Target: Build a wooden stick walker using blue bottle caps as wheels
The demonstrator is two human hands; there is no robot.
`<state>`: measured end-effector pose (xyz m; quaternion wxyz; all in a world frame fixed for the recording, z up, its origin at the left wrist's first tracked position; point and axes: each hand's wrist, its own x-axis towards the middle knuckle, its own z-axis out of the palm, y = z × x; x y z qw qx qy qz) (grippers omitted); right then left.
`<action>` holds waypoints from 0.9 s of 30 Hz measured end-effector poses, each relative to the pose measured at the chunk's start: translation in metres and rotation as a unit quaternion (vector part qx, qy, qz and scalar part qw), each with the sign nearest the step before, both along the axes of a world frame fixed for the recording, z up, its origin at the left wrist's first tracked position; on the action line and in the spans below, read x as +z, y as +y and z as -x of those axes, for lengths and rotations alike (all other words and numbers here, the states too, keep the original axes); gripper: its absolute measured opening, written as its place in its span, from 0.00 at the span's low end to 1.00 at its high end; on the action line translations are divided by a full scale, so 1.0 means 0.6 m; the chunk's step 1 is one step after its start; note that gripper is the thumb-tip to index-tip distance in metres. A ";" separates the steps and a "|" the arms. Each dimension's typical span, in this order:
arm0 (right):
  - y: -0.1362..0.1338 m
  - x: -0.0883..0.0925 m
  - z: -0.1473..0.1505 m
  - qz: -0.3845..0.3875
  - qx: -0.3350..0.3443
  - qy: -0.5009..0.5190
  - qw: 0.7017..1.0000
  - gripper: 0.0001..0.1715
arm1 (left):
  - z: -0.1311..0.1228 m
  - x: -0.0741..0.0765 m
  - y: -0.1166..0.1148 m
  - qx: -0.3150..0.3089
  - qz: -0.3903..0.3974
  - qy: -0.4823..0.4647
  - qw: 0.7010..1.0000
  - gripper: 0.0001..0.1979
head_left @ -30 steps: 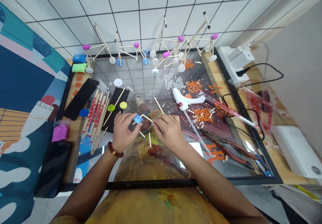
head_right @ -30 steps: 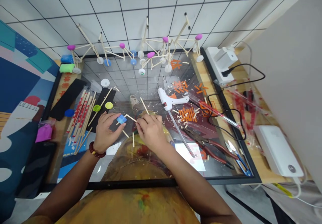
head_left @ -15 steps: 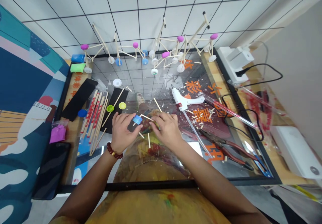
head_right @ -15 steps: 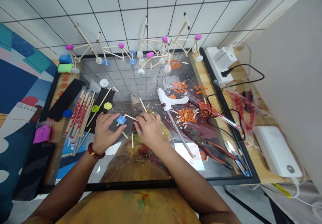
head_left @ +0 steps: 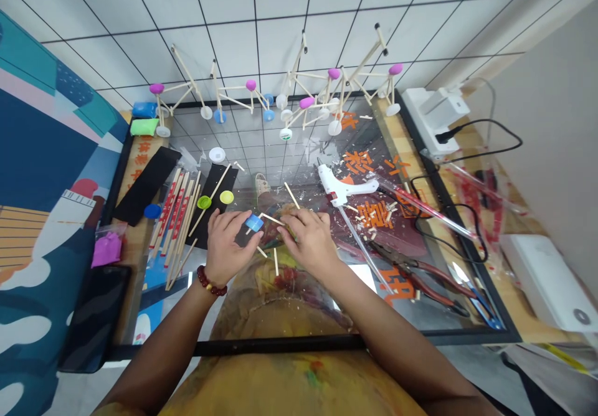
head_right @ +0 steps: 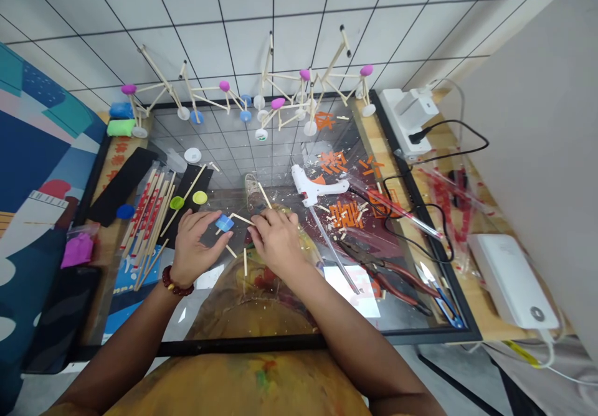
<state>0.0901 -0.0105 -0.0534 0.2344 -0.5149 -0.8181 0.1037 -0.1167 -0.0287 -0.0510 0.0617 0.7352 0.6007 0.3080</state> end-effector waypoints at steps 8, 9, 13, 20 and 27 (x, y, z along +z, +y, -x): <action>-0.036 0.024 -0.027 -0.014 0.096 -0.021 0.995 0.08 | 0.011 -0.001 -0.003 -0.016 -0.093 -0.070 0.993 0.18; -0.042 0.030 -0.029 -0.018 0.116 -0.035 0.992 0.08 | 0.012 0.000 -0.004 -0.019 -0.101 -0.073 0.992 0.18; -0.071 0.047 -0.021 -0.023 0.146 -0.088 0.985 0.06 | 0.014 0.003 -0.006 -0.037 -0.117 -0.077 0.990 0.18; -0.101 0.032 0.010 0.047 0.036 -0.100 0.993 0.20 | 0.018 0.005 -0.007 -0.042 -0.146 -0.082 0.985 0.16; -0.099 0.031 -0.008 0.081 0.017 -0.114 0.990 0.07 | 0.030 0.022 -0.007 -0.012 -0.168 -0.105 0.980 0.14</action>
